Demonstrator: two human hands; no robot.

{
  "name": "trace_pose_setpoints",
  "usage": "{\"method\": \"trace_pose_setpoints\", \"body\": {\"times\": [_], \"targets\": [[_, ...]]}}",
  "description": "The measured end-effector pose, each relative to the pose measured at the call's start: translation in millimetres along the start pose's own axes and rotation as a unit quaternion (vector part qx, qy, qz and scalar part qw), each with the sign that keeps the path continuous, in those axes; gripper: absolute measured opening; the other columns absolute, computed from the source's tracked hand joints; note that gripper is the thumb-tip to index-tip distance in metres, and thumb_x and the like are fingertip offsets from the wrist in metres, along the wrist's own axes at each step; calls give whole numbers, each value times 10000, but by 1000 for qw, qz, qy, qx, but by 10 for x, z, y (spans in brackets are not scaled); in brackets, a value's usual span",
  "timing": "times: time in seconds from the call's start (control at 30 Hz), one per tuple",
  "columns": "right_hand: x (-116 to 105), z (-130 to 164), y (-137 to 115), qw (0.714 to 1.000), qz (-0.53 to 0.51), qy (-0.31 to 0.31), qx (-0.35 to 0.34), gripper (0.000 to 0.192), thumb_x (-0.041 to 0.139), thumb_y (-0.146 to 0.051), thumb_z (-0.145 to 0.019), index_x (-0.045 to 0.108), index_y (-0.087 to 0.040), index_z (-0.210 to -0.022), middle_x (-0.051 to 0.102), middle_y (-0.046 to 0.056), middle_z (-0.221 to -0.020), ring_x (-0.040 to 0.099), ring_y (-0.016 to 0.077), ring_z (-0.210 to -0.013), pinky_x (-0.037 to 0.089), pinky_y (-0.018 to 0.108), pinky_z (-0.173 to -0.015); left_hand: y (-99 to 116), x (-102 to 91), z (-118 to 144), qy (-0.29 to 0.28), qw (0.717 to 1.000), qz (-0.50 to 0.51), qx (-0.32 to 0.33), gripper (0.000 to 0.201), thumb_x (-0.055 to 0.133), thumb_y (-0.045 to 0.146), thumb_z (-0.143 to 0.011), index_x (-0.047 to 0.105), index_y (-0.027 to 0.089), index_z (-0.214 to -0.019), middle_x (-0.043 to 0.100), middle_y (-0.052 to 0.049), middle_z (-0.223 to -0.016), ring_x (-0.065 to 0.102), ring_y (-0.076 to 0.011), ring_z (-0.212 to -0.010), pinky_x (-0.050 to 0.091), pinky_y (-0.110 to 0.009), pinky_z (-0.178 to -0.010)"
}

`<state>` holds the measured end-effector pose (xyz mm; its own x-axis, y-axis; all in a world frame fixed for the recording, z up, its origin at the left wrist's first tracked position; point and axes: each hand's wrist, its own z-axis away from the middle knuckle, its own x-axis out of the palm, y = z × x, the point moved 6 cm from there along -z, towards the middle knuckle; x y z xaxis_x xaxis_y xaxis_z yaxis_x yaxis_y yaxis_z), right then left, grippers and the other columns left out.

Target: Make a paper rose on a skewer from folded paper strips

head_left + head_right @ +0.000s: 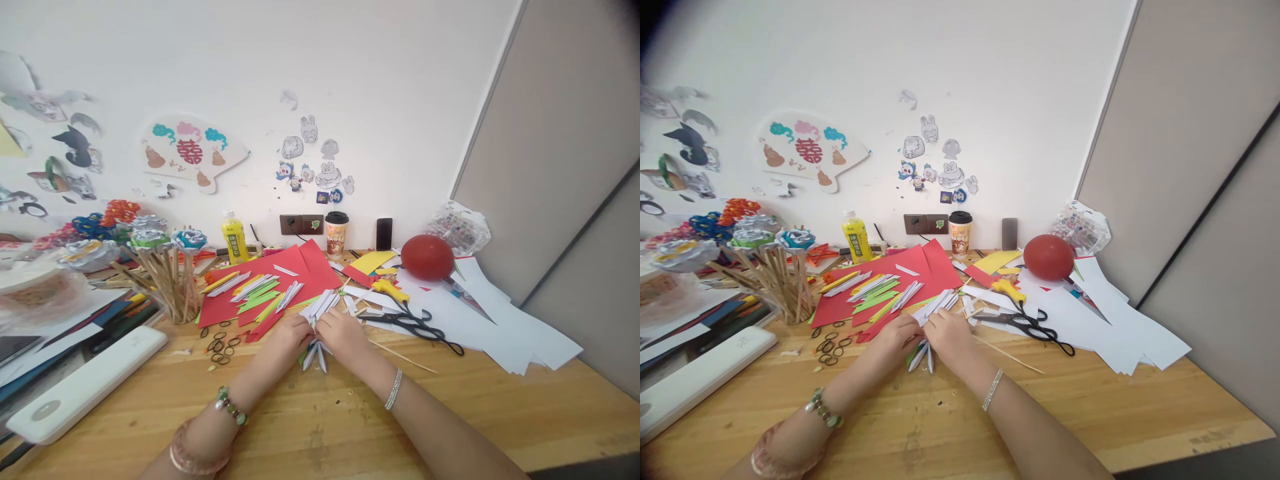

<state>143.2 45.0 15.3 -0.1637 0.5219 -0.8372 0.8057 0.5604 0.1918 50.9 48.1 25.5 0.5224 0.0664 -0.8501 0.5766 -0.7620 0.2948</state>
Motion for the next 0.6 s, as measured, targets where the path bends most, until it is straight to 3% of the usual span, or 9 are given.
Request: {"method": "trace_pose_setpoints", "body": {"times": [0.6], "targets": [[43,14,4,1000,3,-4,2,177,529,-151,-879,600,-163,-717,601,12,-713,499,163,-724,336,274,-525,2,-1,-14,16,1000,0,19,164,507,138,-852,628,144,-742,651,-61,-773,583,-165,-726,489,-289,-710]]}}
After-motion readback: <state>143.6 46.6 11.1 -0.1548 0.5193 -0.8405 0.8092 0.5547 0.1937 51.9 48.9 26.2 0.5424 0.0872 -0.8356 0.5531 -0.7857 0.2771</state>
